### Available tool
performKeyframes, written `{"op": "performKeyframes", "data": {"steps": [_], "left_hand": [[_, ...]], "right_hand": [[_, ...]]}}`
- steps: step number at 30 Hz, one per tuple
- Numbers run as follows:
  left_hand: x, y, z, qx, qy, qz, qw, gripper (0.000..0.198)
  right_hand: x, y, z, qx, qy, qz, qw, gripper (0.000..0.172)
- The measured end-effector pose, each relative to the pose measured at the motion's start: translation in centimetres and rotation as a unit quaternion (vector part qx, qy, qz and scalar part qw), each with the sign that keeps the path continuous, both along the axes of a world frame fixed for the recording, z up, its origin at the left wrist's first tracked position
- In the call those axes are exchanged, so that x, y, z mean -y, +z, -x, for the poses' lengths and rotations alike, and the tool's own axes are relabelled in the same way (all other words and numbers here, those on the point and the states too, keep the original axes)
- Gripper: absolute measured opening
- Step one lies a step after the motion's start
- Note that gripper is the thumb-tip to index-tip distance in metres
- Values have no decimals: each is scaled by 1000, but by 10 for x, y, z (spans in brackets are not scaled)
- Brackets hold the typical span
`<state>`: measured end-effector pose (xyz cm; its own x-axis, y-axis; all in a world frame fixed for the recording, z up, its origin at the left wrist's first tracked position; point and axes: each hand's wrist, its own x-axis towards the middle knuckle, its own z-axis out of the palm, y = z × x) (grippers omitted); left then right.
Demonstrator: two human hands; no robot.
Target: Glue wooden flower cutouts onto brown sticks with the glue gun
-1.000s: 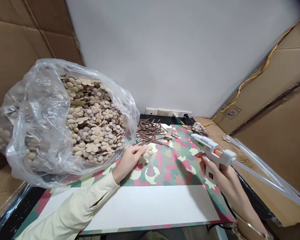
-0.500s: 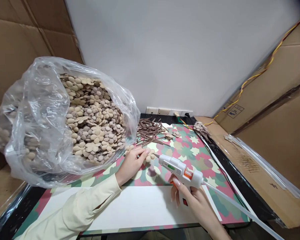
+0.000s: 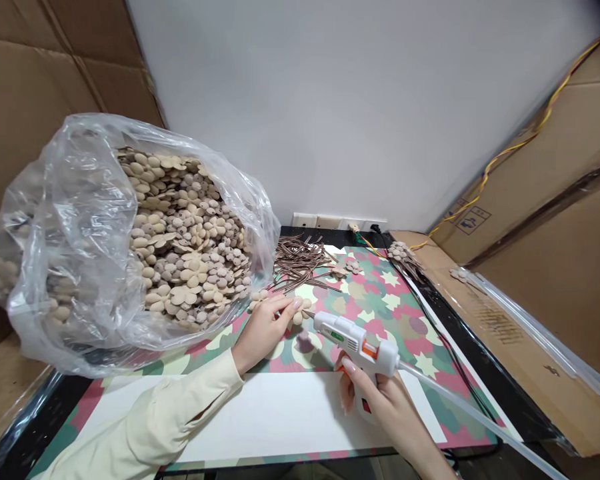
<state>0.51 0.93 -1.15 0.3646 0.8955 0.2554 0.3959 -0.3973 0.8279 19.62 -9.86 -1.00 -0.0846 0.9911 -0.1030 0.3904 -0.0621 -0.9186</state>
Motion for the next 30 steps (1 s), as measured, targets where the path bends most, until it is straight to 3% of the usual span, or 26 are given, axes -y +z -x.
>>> {"op": "performKeyframes", "data": {"steps": [30], "left_hand": [[0,-1,-1,26,-10,35,999,35]], "right_hand": [[2,4,4,19,-22,10,1000,49]]}}
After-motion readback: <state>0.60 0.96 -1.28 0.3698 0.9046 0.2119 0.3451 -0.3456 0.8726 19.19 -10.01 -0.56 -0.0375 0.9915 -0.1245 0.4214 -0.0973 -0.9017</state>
